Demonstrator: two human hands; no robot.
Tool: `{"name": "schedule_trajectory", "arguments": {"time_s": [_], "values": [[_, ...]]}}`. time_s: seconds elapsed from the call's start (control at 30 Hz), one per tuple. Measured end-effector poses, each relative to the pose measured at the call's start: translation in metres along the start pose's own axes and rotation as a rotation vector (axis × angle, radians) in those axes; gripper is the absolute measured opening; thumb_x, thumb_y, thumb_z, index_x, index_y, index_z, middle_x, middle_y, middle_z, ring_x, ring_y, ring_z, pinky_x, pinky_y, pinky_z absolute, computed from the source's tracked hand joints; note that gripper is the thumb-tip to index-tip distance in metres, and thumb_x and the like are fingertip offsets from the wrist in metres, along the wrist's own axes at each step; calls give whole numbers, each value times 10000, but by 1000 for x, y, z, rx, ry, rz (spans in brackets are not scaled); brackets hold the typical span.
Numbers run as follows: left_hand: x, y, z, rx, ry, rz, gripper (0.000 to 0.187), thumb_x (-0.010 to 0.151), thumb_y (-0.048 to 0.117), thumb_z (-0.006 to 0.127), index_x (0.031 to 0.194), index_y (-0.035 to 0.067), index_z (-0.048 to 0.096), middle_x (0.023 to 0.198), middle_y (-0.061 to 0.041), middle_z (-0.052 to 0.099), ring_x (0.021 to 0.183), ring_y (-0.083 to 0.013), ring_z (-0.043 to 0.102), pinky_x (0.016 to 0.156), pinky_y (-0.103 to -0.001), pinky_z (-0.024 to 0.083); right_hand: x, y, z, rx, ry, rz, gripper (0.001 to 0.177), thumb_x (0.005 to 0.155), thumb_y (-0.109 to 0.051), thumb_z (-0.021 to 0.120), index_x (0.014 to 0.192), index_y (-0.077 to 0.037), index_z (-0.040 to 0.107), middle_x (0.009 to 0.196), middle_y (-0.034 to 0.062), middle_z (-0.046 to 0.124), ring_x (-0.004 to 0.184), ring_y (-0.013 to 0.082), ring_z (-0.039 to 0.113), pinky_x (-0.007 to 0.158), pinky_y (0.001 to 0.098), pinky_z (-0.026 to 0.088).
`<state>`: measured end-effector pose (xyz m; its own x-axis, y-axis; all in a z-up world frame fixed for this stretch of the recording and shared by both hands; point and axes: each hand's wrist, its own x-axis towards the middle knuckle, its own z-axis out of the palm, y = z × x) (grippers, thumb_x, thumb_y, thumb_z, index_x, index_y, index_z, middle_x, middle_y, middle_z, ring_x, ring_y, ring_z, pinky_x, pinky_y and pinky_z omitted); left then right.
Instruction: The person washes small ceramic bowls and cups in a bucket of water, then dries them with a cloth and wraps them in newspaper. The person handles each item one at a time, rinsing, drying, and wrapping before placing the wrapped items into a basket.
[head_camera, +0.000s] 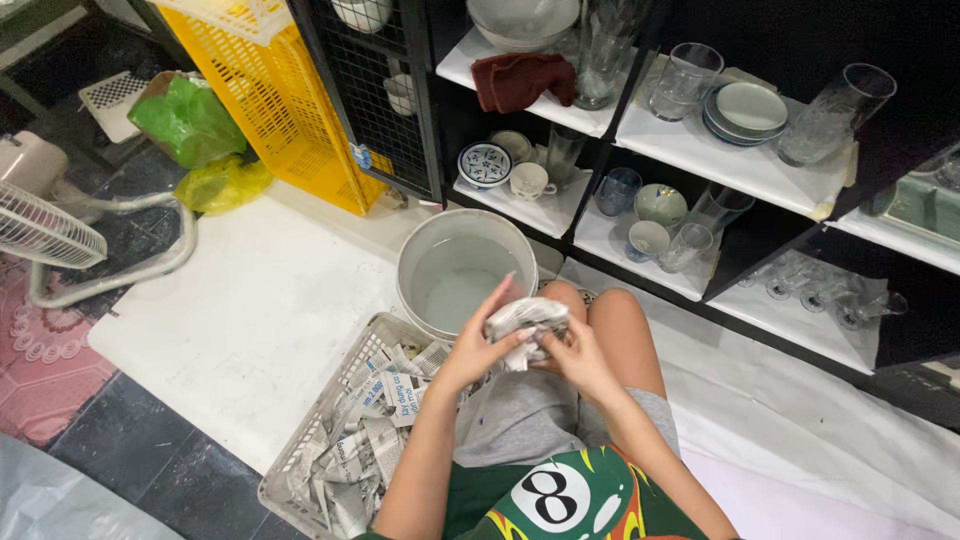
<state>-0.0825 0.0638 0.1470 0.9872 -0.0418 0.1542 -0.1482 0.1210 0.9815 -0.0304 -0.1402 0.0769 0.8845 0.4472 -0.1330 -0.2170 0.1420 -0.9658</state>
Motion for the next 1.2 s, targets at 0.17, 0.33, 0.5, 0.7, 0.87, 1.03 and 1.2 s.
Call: {"name": "schedule_trajectory", "arguments": {"time_s": [0.17,0.33,0.5,0.7,0.87,1.03,1.2], "values": [[3,-46,8,-206,278,-38,374,1051,299,596,1249,-10,671,1140,-81,717,1014,-121,637,891,-280,527,2,-20,22,-30,23,72,484,967,-84,638,1415,-59,457,1210,111,668,981,164,700,796,374,620],[2,-73,25,-286,564,-66,413,1067,327,591,1215,-45,691,1063,-80,736,914,-116,658,797,-291,551,-4,-22,55,-16,0,-133,578,949,-48,655,1436,-105,349,1293,67,613,1111,103,645,875,306,594],[-2,-40,-10,-247,210,-51,451,885,146,723,1303,42,591,1173,-30,706,1054,-94,670,913,-261,547,-2,-30,36,-1,-51,29,547,887,-35,662,1374,-79,419,1171,108,658,957,198,691,691,375,651],[1,-39,-12,-98,317,-119,359,924,126,767,1240,-22,685,1050,-62,750,929,-122,669,830,-287,554,-2,-63,48,-444,-185,-273,530,939,-41,715,1392,-36,439,1172,112,650,1042,161,654,794,324,593],[0,-68,9,-185,614,5,316,946,128,735,1211,-38,688,1045,-63,760,928,-128,684,837,-284,566,-5,-57,75,-108,75,12,444,912,-119,604,1333,-135,462,1070,30,670,756,115,679,548,331,589],[-10,-87,19,-128,537,89,362,1014,141,664,1323,-33,592,1166,-102,705,1040,-130,650,904,-281,537,12,-25,63,-417,244,-362,152,1042,-156,647,1090,-14,672,843,52,705,726,68,617,614,256,512],[-11,-61,-10,-538,429,-141,446,986,241,582,1414,121,548,1188,-71,710,1043,-131,666,899,-294,538,21,-19,74,-476,205,-202,150,959,-157,685,1026,-24,704,755,45,691,660,64,591,569,266,483]]}}
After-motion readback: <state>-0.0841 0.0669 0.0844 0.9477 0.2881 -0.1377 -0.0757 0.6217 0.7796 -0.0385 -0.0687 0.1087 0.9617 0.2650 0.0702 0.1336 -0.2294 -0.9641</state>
